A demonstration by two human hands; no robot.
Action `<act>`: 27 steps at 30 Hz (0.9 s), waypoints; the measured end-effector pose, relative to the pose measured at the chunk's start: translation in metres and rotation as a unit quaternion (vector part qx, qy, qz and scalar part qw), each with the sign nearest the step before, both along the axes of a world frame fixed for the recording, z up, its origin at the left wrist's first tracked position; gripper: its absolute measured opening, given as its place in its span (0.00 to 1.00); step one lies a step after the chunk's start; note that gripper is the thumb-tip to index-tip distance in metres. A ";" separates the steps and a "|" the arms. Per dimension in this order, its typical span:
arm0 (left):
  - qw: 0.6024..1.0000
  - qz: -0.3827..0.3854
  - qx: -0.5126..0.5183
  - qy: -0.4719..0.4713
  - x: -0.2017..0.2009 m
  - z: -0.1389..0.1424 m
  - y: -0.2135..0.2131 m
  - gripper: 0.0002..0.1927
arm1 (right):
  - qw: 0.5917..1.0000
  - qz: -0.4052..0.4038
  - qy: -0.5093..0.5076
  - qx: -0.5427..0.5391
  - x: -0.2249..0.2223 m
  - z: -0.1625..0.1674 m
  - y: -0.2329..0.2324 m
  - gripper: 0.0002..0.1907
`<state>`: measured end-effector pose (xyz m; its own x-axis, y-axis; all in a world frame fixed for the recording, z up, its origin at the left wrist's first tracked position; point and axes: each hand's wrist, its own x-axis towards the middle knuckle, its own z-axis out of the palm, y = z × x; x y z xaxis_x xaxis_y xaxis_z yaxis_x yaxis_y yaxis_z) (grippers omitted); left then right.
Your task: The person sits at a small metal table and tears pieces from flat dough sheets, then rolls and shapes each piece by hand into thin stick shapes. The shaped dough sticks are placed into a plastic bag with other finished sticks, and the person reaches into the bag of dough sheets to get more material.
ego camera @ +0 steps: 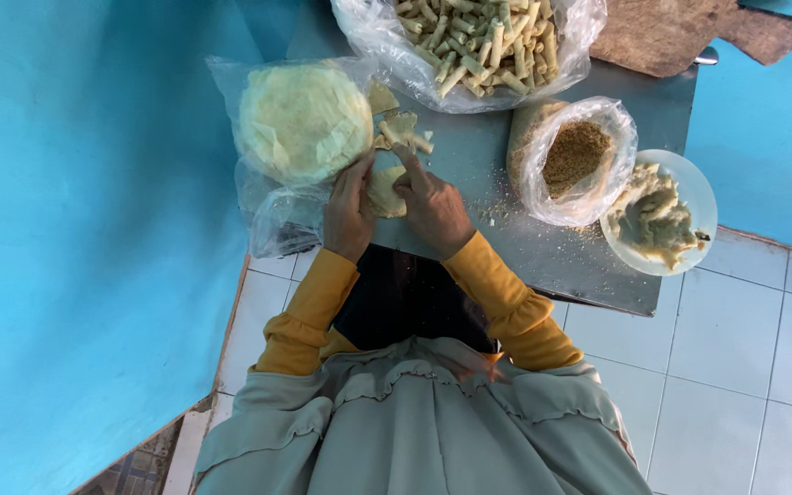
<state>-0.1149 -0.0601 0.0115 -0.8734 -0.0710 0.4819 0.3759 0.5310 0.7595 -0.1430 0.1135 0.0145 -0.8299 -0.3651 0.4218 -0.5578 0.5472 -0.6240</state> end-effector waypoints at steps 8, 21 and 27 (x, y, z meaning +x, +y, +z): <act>1.000 -0.001 -0.013 0.008 0.005 -0.001 -0.001 0.24 | 0.995 -0.061 0.050 0.064 0.004 0.004 -0.010 0.26; 0.995 -0.038 -0.088 -0.029 -0.003 -0.006 0.000 0.10 | 0.998 0.028 0.053 -0.008 -0.060 0.015 0.026 0.26; 0.996 -0.014 -0.012 -0.082 -0.007 -0.001 -0.001 0.07 | 0.985 -0.040 0.109 0.124 -0.107 0.022 0.043 0.32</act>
<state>-0.1219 -0.0608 0.0107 -0.9421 -0.0367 0.3332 0.2618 0.5403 0.7997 -0.2501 0.1561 0.0362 -0.7601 -0.4166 0.4986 -0.6126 0.7155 -0.3360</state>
